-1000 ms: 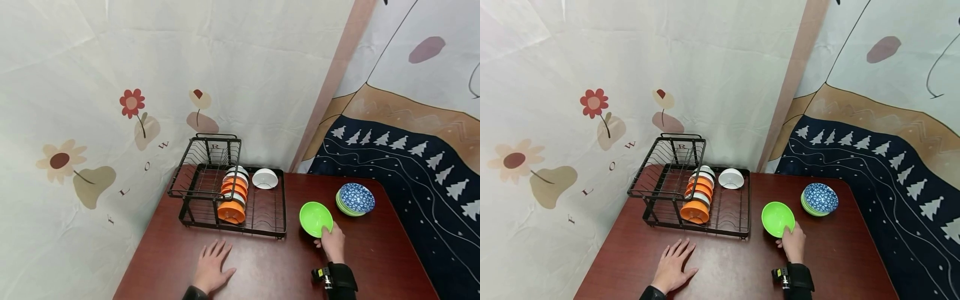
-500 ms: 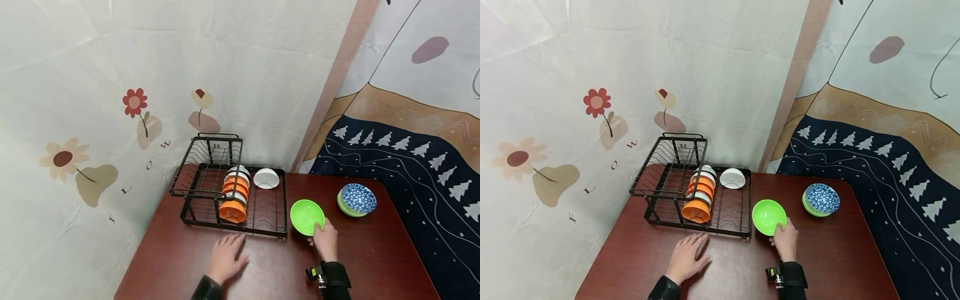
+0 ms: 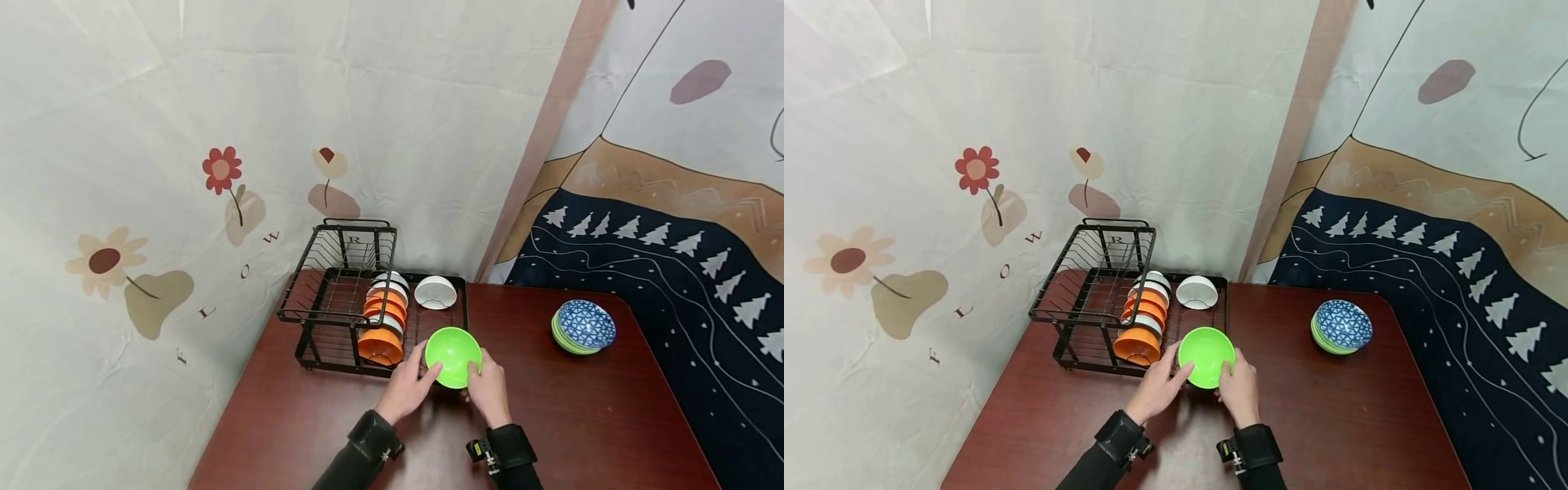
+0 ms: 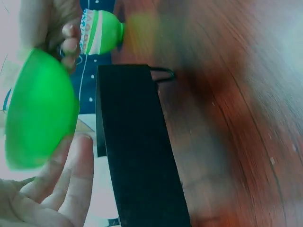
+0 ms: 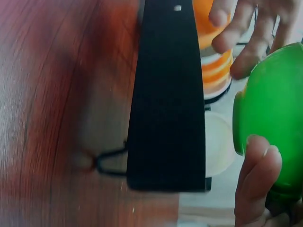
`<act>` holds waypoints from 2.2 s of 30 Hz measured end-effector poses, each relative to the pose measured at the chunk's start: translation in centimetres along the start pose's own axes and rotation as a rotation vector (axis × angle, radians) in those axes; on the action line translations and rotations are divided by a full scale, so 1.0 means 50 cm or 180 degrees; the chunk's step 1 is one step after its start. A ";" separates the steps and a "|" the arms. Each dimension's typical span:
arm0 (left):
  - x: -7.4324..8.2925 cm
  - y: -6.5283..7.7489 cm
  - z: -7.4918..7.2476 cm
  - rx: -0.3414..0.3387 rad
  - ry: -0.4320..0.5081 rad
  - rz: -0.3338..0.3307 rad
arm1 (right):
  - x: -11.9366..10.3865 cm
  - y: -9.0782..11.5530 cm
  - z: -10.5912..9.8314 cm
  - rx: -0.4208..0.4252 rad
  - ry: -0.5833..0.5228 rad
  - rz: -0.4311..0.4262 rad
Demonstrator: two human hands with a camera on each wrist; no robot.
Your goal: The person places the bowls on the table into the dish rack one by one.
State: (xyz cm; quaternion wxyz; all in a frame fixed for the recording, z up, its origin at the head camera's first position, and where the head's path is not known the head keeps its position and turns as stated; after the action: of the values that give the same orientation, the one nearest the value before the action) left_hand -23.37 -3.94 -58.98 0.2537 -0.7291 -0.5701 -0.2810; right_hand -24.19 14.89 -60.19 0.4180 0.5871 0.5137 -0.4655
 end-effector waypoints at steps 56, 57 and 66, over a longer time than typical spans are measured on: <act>-0.199 -0.095 0.062 0.0731 0.0235 -0.0806 | 0.287 0.035 -0.262 -0.1088 0.1828 0.1141; -0.198 -0.096 0.061 0.0754 0.0230 -0.0777 | 0.289 0.035 -0.262 -0.1093 0.1822 0.1146; -0.173 -0.125 0.036 0.1170 -0.0169 -0.0263 | 0.288 0.033 -0.261 -0.1088 0.1832 0.1177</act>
State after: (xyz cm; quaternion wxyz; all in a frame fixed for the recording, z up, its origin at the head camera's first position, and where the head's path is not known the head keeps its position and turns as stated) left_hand -30.92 -7.27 -66.00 0.3558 -0.6536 -0.6478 -0.1629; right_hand -20.46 30.40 -71.38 0.4254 0.6984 0.5657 -0.1061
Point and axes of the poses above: each hand's wrist, its own y-axis away from the middle knuckle, its own z-axis out of the palm, x = y × z, the point moved 8 cm from there along -y, towards the middle knuckle, and after that the axes turned 14 degrees about -y, right-handed, at the moved point
